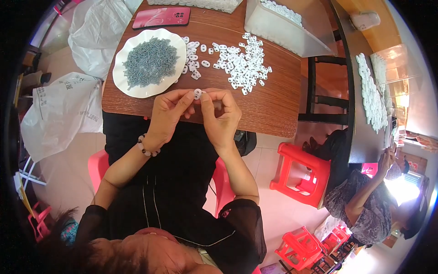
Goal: Assembling small white plastic components by hand.
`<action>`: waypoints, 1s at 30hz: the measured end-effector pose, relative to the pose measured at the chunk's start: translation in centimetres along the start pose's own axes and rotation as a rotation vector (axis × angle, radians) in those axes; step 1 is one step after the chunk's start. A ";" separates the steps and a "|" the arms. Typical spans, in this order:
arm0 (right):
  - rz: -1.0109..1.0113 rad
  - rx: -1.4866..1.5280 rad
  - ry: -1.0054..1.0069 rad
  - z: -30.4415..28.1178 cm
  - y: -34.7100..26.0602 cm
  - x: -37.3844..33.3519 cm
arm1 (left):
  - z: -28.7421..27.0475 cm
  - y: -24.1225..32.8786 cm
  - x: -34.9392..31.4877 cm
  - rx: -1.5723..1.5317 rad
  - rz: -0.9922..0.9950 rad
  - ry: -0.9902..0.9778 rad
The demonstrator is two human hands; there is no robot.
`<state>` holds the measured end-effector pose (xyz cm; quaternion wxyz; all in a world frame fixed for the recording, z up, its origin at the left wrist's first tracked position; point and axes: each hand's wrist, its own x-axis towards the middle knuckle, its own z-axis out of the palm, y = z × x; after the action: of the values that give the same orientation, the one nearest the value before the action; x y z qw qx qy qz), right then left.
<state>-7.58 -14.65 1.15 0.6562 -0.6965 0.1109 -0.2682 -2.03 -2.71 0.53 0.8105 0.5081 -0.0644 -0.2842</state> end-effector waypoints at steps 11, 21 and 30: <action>0.184 0.234 -0.212 -1.3 -0.3 0.2 | -0.5 1.6 -0.8 0.062 0.000 -0.043; 0.317 0.464 -0.586 -1.3 -0.8 0.8 | -1.0 3.7 -1.8 0.119 0.001 -0.187; 0.236 0.511 -0.564 -1.1 0.6 0.6 | -1.2 3.5 -1.8 0.064 -0.007 -0.204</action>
<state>-7.55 -15.95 0.66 0.8394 -0.5396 -0.0647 -0.0079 -1.72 0.33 3.32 0.7822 0.5022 -0.1537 -0.3352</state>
